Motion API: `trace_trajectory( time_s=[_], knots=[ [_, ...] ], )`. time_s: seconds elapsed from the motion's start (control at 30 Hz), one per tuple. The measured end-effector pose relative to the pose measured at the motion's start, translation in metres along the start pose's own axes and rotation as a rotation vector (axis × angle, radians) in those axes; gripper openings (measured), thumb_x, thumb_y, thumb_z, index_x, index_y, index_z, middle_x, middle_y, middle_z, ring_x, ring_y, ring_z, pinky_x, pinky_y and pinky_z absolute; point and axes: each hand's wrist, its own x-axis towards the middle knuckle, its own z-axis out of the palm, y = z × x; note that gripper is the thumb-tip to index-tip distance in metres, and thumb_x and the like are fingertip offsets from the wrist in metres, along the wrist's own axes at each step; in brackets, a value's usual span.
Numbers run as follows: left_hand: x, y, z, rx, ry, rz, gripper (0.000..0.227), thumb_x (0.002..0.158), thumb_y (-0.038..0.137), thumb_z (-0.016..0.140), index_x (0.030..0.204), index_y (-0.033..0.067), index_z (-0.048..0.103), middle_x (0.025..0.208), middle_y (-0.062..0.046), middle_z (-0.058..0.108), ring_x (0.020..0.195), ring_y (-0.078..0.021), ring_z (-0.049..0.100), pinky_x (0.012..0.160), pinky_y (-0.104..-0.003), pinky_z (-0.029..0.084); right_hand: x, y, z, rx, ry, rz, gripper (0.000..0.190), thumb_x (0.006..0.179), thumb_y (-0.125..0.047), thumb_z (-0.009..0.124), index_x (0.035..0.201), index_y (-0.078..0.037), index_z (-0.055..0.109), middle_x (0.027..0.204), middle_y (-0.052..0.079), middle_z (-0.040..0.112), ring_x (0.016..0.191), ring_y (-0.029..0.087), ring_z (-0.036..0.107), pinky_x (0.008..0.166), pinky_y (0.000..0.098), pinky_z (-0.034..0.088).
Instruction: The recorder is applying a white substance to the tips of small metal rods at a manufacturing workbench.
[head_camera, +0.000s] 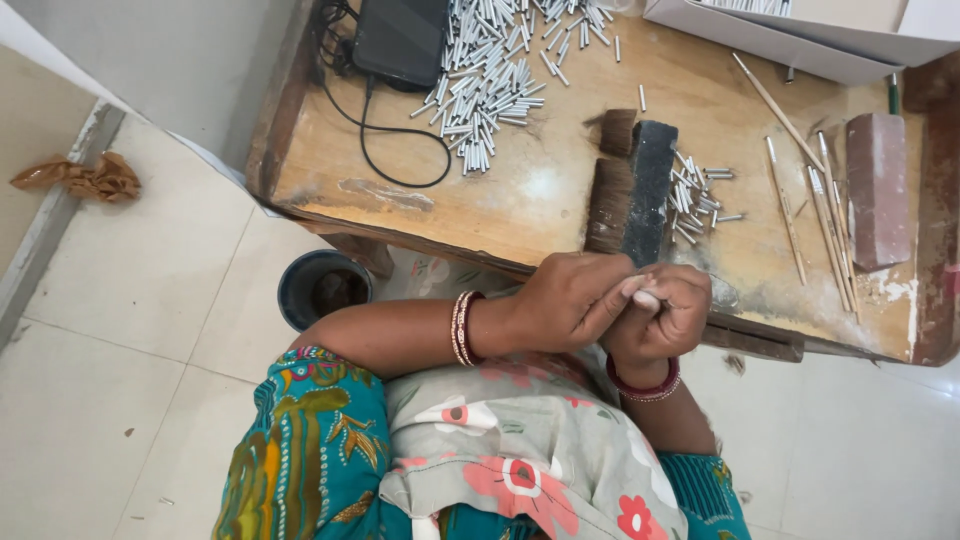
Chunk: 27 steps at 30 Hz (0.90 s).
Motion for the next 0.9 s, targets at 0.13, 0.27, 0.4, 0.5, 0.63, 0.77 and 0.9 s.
trace_trajectory(
  time_s=[0.13,0.27,0.4,0.5,0.63,0.77,0.9],
  knots=[
    [0.034,-0.039,-0.042,0.446,-0.134,-0.090,0.010,0.095,0.016,0.063,0.097,0.0072,0.059,0.082,-0.012,0.064,0.076,-0.0359,0.064,0.061,-0.049,0.051,0.005,0.007,0.000,0.020,0.060,0.003,0.034,0.113,-0.034,0.056,0.104,-0.003,0.045,0.100,0.010,0.050,0.078,0.018,0.056,0.066,0.0270,0.050],
    [0.062,-0.097,-0.088,1.058,-0.154,-0.155,0.016,0.082,0.005,0.065,0.098,0.0057,0.065,0.105,-0.013,0.062,0.103,-0.0316,0.061,0.074,-0.046,0.052,0.006,0.005,-0.009,-0.016,0.060,0.009,0.035,0.112,-0.035,0.056,0.103,-0.002,0.047,0.101,0.010,0.050,0.072,0.014,0.054,0.064,0.0256,0.049],
    [0.065,-0.124,-0.086,1.342,0.123,0.100,0.008,0.072,0.014,0.064,0.079,0.0106,0.064,0.114,-0.013,0.059,0.119,-0.0301,0.056,0.101,-0.056,0.043,0.008,0.005,-0.012,-0.070,0.037,0.005,0.036,0.113,-0.035,0.058,0.104,-0.002,0.049,0.102,0.011,0.052,0.076,0.014,0.054,0.067,0.0266,0.049],
    [0.062,-0.094,-0.082,1.155,-0.064,-0.057,0.017,0.086,0.006,0.061,0.103,0.0016,0.064,0.111,-0.015,0.061,0.109,-0.0302,0.062,0.090,-0.048,0.051,0.010,-0.001,-0.015,-0.091,0.039,0.055,0.036,0.112,-0.035,0.060,0.102,-0.001,0.051,0.099,0.010,0.053,0.076,0.014,0.054,0.067,0.0253,0.046],
    [0.044,-0.028,-0.051,0.610,-0.153,-0.141,0.022,0.097,0.000,0.059,0.119,0.0017,0.060,0.105,-0.014,0.064,0.095,-0.0334,0.066,0.078,-0.042,0.054,0.012,-0.009,-0.013,0.005,0.022,0.135,0.036,0.112,-0.034,0.064,0.105,-0.001,0.052,0.101,0.009,0.054,0.078,0.013,0.053,0.069,0.0232,0.046],
    [0.013,-0.010,-0.002,-0.294,-0.101,-0.162,0.012,0.105,0.007,0.061,0.116,0.0027,0.061,0.101,-0.006,0.065,0.099,-0.0190,0.063,0.090,-0.034,0.054,0.009,-0.014,-0.004,0.351,0.110,0.219,0.036,0.106,-0.035,0.069,0.104,-0.003,0.052,0.098,0.007,0.053,0.073,0.010,0.053,0.065,0.0205,0.044],
    [-0.003,-0.012,0.033,-1.239,0.099,-0.458,0.015,0.109,0.016,0.064,0.117,0.0036,0.059,0.105,0.000,0.067,0.100,-0.0071,0.064,0.090,-0.025,0.052,0.006,-0.019,-0.001,0.450,0.212,0.273,0.037,0.104,-0.035,0.071,0.108,-0.004,0.051,0.101,0.005,0.052,0.077,0.008,0.051,0.063,0.0198,0.043]
  ],
)
